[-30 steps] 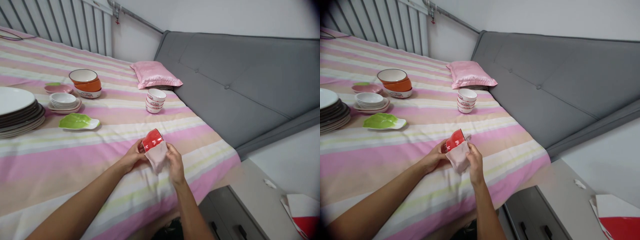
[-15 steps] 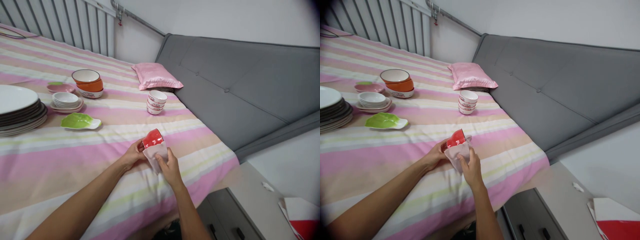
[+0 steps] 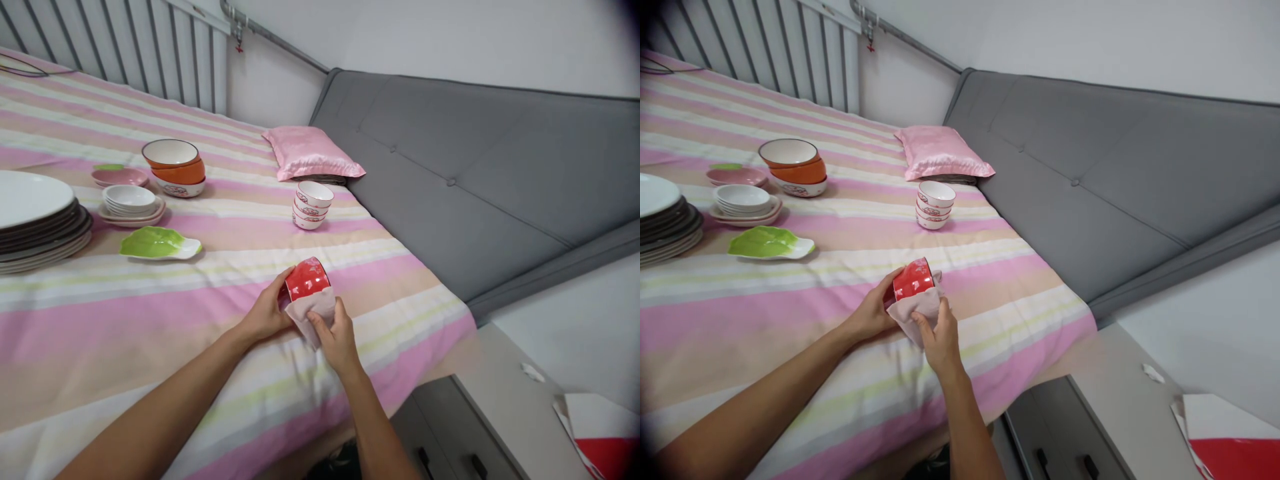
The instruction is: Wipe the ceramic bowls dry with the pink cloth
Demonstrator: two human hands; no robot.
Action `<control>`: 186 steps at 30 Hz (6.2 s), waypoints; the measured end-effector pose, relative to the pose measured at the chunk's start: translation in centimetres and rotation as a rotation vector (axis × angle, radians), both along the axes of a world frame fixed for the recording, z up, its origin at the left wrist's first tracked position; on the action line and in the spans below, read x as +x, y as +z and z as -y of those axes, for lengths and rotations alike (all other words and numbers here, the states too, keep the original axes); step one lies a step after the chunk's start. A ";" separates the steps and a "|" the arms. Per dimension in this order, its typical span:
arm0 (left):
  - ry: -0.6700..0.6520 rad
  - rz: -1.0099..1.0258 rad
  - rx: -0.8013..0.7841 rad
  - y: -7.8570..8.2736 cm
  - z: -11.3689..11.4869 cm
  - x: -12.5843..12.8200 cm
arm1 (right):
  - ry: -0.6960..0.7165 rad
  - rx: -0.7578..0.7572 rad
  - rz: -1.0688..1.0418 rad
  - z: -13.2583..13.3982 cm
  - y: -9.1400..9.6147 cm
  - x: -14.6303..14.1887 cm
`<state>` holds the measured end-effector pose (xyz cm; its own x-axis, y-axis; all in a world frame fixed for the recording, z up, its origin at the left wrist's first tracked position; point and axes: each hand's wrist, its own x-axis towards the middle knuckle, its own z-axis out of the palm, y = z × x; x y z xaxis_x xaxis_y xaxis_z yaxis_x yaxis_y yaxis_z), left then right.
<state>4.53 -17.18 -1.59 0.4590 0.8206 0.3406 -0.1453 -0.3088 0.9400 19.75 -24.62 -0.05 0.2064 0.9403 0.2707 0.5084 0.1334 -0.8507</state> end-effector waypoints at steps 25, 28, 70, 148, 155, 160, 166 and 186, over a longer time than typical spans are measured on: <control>0.261 -0.425 0.751 -0.2 -0.3 -0.7 | -0.035 0.068 -0.195 -0.1 -0.2 -0.7; 0.254 -0.416 0.765 -0.3 -0.2 -0.7 | -0.061 0.071 -0.220 0.0 0.0 -0.8; 0.074 -0.166 -0.263 0.7 0.2 0.0 | -0.062 -0.002 -0.216 -0.3 0.6 -1.0; 0.107 -0.158 0.117 0.3 0.2 -0.2 | -0.116 -0.001 -0.352 -0.9 -0.1 -0.3; 0.035 -0.035 -0.064 0.3 0.2 0.2 | -0.110 -0.002 -0.339 -0.9 0.1 -0.3; -0.001 -0.019 -0.190 0.5 0.3 0.1 | -0.109 0.011 -0.330 -0.9 -0.1 -0.2; -0.003 -0.020 -0.259 0.2 0.2 0.0 | -0.103 0.004 -0.345 -0.9 0.0 -0.3; 0.133 -0.245 -0.394 0.1 0.0 -0.2 | -0.084 -0.021 -0.290 -1.0 -0.2 -0.5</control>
<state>4.29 -17.21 -1.44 0.3695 0.9223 -0.1129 0.1119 0.0764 0.9908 19.29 -23.65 -0.25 0.3493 0.9215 0.1697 0.2524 0.0819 -0.9641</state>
